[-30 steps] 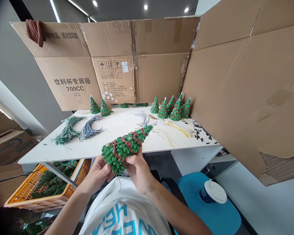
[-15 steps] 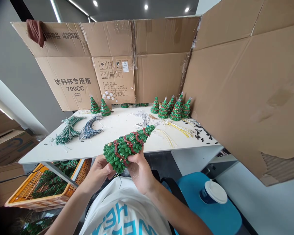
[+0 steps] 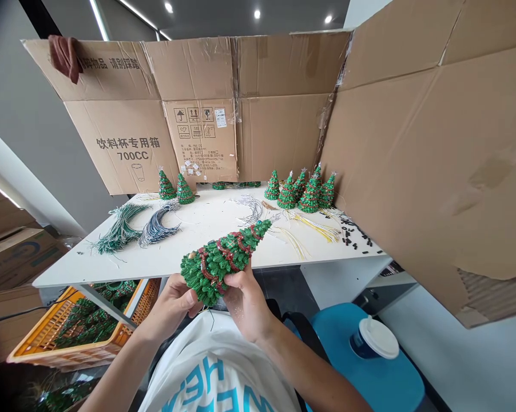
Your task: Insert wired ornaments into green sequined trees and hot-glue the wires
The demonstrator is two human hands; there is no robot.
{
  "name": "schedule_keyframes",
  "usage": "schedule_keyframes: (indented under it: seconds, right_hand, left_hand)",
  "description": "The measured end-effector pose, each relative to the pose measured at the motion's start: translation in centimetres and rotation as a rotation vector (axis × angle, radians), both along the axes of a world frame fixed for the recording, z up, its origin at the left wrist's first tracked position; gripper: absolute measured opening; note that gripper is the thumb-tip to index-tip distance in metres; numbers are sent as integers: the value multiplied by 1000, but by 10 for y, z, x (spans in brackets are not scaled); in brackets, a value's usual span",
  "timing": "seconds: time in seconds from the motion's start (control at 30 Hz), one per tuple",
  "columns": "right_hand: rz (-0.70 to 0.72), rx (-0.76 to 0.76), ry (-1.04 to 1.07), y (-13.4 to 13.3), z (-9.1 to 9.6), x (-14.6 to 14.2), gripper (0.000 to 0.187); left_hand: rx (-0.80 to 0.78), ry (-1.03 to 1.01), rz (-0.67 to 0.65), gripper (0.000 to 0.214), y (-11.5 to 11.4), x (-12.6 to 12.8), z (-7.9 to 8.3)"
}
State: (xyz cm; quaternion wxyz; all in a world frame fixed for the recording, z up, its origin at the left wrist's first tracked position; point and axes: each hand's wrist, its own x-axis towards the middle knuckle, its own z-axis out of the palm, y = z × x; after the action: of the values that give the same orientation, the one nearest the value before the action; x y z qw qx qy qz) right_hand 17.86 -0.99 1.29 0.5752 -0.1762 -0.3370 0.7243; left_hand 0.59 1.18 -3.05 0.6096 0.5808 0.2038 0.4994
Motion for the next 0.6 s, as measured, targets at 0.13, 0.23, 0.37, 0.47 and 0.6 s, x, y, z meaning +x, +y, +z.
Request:
schedule_keyframes:
  seconds: [0.13, 0.23, 0.37, 0.47, 0.6]
  right_hand:
    - [-2, 5, 2, 0, 1, 1, 49]
    - [7, 17, 21, 0, 1, 1, 51]
    - [32, 30, 43, 2, -2, 0, 53]
    - [31, 25, 47, 3, -5, 0, 53]
    - [23, 23, 49, 3, -5, 1, 54]
  left_hand:
    - [7, -4, -10, 43, 0, 0, -3]
    - [14, -3, -14, 43, 0, 0, -4]
    - [32, -13, -19, 45, 1, -1, -6]
    - [44, -23, -25, 46, 2, -1, -7]
    - [49, -35, -28, 45, 2, 0, -7]
